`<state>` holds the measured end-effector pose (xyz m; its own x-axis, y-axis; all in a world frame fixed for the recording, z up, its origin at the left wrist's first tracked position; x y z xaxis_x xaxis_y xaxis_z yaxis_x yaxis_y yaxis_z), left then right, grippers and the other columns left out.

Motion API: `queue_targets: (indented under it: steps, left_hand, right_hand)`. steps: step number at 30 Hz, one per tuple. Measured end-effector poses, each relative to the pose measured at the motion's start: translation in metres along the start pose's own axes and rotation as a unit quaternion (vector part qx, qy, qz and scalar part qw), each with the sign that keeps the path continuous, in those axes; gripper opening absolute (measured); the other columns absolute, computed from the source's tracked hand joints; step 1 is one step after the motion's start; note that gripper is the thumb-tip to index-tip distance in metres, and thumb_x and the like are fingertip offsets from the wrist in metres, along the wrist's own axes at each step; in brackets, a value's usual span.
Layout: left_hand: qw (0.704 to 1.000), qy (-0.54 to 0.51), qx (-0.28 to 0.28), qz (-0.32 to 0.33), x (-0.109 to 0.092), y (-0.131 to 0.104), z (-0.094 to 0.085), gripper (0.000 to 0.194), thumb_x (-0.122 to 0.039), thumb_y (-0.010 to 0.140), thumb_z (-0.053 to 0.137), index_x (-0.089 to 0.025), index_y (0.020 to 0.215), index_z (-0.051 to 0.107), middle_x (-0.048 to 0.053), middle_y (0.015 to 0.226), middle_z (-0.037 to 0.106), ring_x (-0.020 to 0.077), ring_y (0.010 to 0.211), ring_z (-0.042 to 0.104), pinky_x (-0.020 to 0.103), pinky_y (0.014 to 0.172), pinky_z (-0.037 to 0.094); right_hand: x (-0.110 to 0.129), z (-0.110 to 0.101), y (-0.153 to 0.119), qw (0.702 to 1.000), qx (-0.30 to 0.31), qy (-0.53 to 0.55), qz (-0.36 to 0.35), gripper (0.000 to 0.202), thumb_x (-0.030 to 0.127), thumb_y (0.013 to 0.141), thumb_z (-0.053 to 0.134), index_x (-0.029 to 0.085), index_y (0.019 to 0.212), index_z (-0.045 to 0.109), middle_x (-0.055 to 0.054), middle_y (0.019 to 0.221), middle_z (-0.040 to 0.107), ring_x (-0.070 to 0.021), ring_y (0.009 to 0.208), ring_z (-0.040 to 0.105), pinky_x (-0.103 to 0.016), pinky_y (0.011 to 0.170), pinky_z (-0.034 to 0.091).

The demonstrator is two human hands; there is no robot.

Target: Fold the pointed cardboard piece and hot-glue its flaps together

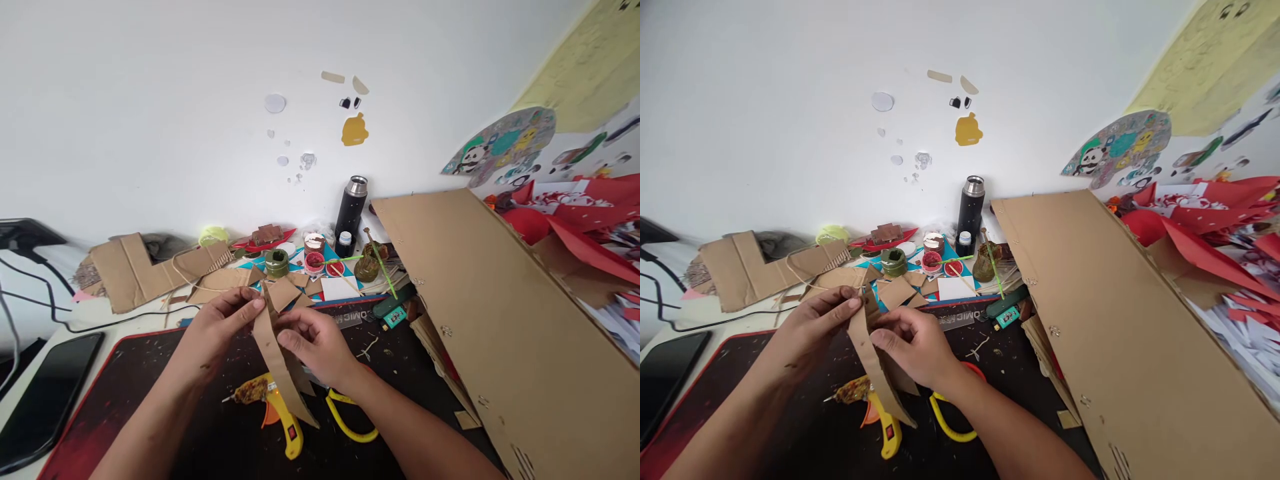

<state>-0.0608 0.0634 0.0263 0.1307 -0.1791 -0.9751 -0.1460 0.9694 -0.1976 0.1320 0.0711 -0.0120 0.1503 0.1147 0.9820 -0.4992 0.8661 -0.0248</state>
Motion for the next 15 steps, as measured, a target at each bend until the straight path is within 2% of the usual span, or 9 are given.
queue_targets:
  steps: [5, 7, 10, 12, 15]
  left_hand:
    - [0.996, 0.081, 0.0, 0.048, -0.005, -0.015, 0.01, 0.042, -0.062, 0.075, 0.093, -0.023, 0.086, 0.08, 0.003, 0.086, 0.072, 0.0191, 0.082, 0.061, 0.027, 0.074, 0.05]
    - [0.997, 0.062, -0.005, 0.051, -0.003, -0.017, 0.013, 0.044, -0.063, 0.078, 0.091, -0.024, 0.098, 0.082, 0.003, 0.091, 0.073, 0.0186, 0.083, 0.062, 0.026, 0.073, 0.05]
    - [0.998, 0.001, -0.001, 0.062, -0.001, -0.016, 0.014, 0.05, -0.063, 0.084, 0.086, -0.026, 0.117, 0.081, 0.0, 0.084, 0.068, 0.015, 0.07, 0.055, 0.024, 0.063, 0.047]
    - [0.997, -0.029, -0.008, 0.072, -0.001, -0.014, 0.013, 0.05, -0.061, 0.085, 0.087, -0.026, 0.12, 0.08, -0.001, 0.081, 0.066, 0.0142, 0.067, 0.054, 0.024, 0.061, 0.048]
    - [0.997, -0.068, -0.016, 0.038, 0.0, -0.013, 0.013, 0.054, -0.059, 0.081, 0.091, -0.027, 0.124, 0.08, 0.004, 0.099, 0.076, 0.0196, 0.087, 0.067, 0.026, 0.073, 0.056]
  right_hand:
    - [0.005, 0.005, -0.005, 0.999, 0.029, 0.032, -0.009, 0.041, 0.055, 0.084, 0.089, 0.019, 0.09, 0.073, 0.004, 0.071, 0.059, -0.0097, 0.06, 0.047, -0.024, 0.059, 0.039]
    - [0.005, 0.004, -0.005, 0.998, 0.032, 0.055, 0.011, 0.044, 0.059, 0.084, 0.088, 0.019, 0.086, 0.069, 0.005, 0.067, 0.056, -0.0081, 0.052, 0.044, -0.023, 0.052, 0.037]
    - [0.005, 0.001, -0.003, 0.995, 0.019, 0.086, 0.035, 0.054, 0.07, 0.083, 0.084, 0.02, 0.085, 0.066, 0.007, 0.06, 0.053, -0.0061, 0.041, 0.037, -0.022, 0.042, 0.03]
    - [0.005, -0.003, -0.002, 0.995, 0.004, 0.096, 0.041, 0.057, 0.074, 0.082, 0.083, 0.02, 0.083, 0.064, 0.009, 0.054, 0.049, -0.0059, 0.038, 0.034, -0.022, 0.039, 0.028]
    - [0.006, -0.006, 0.0, 0.992, -0.012, 0.118, 0.053, 0.058, 0.075, 0.079, 0.084, 0.021, 0.082, 0.062, 0.012, 0.045, 0.044, -0.0061, 0.035, 0.03, -0.02, 0.036, 0.027]
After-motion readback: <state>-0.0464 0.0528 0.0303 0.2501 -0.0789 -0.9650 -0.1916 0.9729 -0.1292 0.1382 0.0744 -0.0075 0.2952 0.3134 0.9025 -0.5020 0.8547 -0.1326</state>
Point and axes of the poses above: each hand's wrist, its own y-axis towards the middle knuckle, its own z-axis out of the palm, x = y × z, the point moved 1 cm from there along y, towards the middle knuckle
